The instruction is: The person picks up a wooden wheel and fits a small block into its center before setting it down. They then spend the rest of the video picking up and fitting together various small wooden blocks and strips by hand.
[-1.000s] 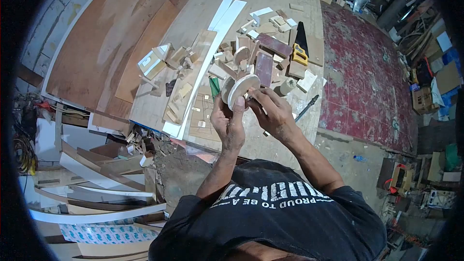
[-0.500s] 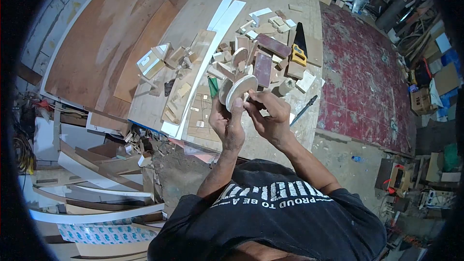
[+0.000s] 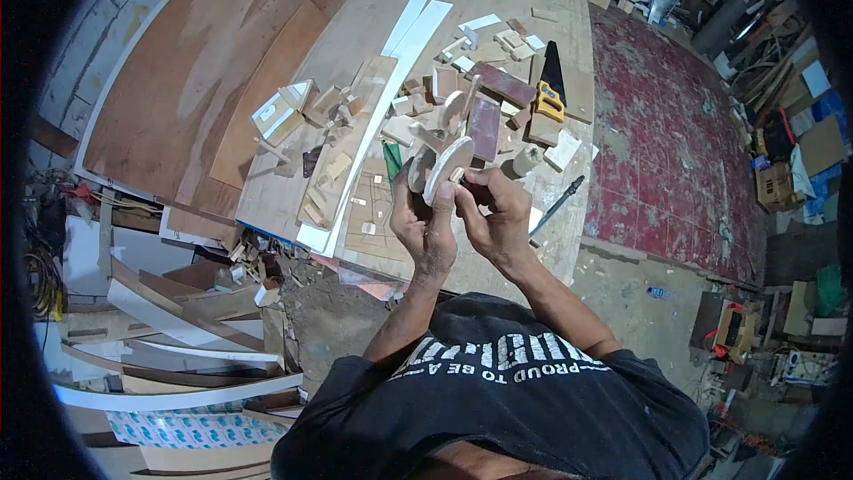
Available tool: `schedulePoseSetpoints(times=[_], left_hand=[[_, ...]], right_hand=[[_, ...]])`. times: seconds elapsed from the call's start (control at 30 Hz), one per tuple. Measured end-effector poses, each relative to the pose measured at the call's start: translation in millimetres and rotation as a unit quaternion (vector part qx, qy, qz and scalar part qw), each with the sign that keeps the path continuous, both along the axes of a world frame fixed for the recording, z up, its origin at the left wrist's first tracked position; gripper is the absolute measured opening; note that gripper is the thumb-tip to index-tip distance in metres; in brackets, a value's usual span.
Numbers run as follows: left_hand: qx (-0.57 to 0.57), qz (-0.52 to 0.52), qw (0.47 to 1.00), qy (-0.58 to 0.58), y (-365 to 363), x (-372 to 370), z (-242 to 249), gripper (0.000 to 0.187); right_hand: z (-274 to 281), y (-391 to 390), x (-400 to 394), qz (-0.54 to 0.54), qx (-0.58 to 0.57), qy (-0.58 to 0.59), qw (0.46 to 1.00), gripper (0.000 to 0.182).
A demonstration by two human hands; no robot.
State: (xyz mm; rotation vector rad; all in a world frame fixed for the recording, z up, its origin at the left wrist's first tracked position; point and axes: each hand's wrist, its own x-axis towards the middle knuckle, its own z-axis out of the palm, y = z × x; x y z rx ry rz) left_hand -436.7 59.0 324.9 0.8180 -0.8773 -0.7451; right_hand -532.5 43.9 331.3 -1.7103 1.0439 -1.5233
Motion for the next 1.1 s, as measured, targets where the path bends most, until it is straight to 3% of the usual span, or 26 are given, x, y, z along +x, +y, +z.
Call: schedulePoseSetpoints(times=[0.07,0.17,0.23,0.33,0.4,0.53,0.67,0.73,0.83,0.87,0.97,1.0,1.03,1.07,1.1], left_hand=[[-0.017,-0.008,1.0,-0.016,-0.7,1.6,5.3,0.031],[-0.012,-0.026,0.999,-0.043,-0.8,10.6,-10.7,0.027],[0.052,0.032,0.984,-0.166,-0.7,12.3,-11.2,0.024],[-0.002,0.092,0.969,-0.23,-1.6,6.3,-2.1,0.029],[-0.036,0.146,0.934,-0.325,-1.0,7.8,-1.7,0.042],[-0.058,0.148,0.939,-0.305,-1.1,6.9,-9.2,0.046],[-0.063,0.147,0.94,-0.302,2.3,11.3,-8.5,0.048],[-0.102,0.145,0.929,-0.325,3.1,15.2,-5.0,0.049],[-0.094,0.161,0.926,-0.328,2.9,17.3,-3.9,0.052],[-0.093,0.162,0.926,-0.328,3.8,19.1,-2.8,0.052],[-0.058,0.121,0.932,-0.336,5.9,30.3,9.3,0.054],[-0.013,0.036,0.959,-0.279,7.4,36.5,14.7,0.054],[0.034,-0.049,0.974,-0.219,9.1,44.6,17.1,0.055],[0.071,-0.057,0.953,-0.289,10.6,58.3,16.2,0.059],[0.076,-0.057,0.953,-0.289,9.6,70.3,14.9,0.059]], right_hand=[[10.0,-0.9,-6.3,-0.001,-0.054,0.115,0.992,0.022],[7.3,-6.4,-11.0,0.027,-0.111,0.139,0.984,0.029],[5.6,-7.1,-14.4,0.046,-0.088,0.144,0.985,0.031],[-1.5,-9.3,-14.5,0.048,-0.094,0.164,0.981,0.029],[-8.7,-11.7,-13.2,0.035,-0.085,0.133,0.987,0.026],[-24.6,-12.8,-7.8,0.047,-0.049,0.073,0.995,0.023],[-37.6,-12.6,-7.0,0.052,-0.049,0.086,0.994,0.021],[-43.7,-12.8,-0.5,0.089,0.017,-0.086,0.992,0.018],[-39.0,-9.8,3.9,0.083,0.006,-0.039,0.996,0.017],[-41.9,-9.3,0.1,0.135,0.094,-0.082,0.983,0.017],[-56.8,-23.5,-4.6,0.17,0.076,-0.081,0.979,0.018],[-41.3,-23.4,-4.6,0.221,0.187,-0.133,0.948,0.018],[-34.8,-26.2,-5.6,0.254,0.222,-0.149,0.93,0.018],[-26.5,-28.6,-9.2,0.279,0.257,-0.117,0.918,0.019],[-16.2,-31.2,-10.4,0.304,0.292,-0.085,0.903,0.021]])
